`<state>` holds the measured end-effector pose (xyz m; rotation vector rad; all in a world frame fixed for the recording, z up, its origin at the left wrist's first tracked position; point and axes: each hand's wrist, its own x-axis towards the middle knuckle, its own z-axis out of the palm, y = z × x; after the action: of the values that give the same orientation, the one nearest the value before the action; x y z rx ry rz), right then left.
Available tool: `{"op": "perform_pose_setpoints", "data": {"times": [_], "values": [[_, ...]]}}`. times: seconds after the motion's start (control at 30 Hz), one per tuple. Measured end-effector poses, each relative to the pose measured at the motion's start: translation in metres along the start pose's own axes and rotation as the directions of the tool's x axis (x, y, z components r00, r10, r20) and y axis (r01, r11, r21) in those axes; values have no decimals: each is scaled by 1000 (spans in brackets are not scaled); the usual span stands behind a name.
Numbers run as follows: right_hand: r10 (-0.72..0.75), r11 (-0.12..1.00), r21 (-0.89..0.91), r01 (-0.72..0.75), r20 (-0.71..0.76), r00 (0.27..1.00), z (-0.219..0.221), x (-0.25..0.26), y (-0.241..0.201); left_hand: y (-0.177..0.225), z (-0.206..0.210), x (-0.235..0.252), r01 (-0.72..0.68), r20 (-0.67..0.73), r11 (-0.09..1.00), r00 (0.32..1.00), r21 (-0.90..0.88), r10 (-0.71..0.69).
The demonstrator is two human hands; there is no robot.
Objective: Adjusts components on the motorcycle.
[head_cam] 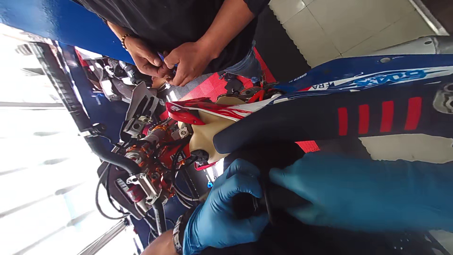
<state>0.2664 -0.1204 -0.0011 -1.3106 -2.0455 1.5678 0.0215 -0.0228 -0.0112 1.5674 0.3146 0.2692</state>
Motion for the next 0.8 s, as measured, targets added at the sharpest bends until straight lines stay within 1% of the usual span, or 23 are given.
{"op": "perform_pose_setpoints", "data": {"times": [0.07, 0.13, 0.17, 0.2, 0.3, 0.43, 0.5, 0.57, 0.6, 0.7, 0.8], "values": [[5, 999, 43, -6, 30, 1000, -3, 3, 0, -1, -1, 0, -41, 4, 998, 999, 38, 41], [9, 999, 35, -10, 34, 999, 0, 3, 1, 1, -2, 1, -53, 32, 997, 998, 63, 51], [36, 999, 25, -38, 49, 998, 1, 3, -1, 3, -2, 2, -52, 50, 996, 998, 71, 49], [70, 998, 2, -70, 53, 996, 5, 2, -4, 4, -1, 3, -49, 65, 997, 997, 67, 45], [106, 988, -109, -110, -46, 993, 25, 0, -9, 5, 2, 5, -48, 117, 998, 992, 51, 42], [154, 974, -168, -153, -11, 988, 31, 3, -11, -2, 8, 4, -56, 142, 997, 989, 50, 48], [119, 975, -182, -127, -56, 991, 37, 4, -5, -6, 10, 6, -57, 131, 997, 990, 59, 49], [44, 976, -203, -74, -148, 988, 47, 3, 4, -9, 13, 8, -51, 115, 996, 992, 67, 43], [14, 976, -213, -50, -168, 986, 51, 2, 8, -9, 14, 9, -44, 106, 997, 994, 69, 37], [-39, 970, -242, 2, -147, 988, 51, -1, 12, -1, 15, 12, 4, 83, 995, 996, 96, -12], [-32, 969, -246, 6, -101, 994, 54, -4, 16, 4, 12, 15, 42, 94, 993, 994, 111, -52]]}}
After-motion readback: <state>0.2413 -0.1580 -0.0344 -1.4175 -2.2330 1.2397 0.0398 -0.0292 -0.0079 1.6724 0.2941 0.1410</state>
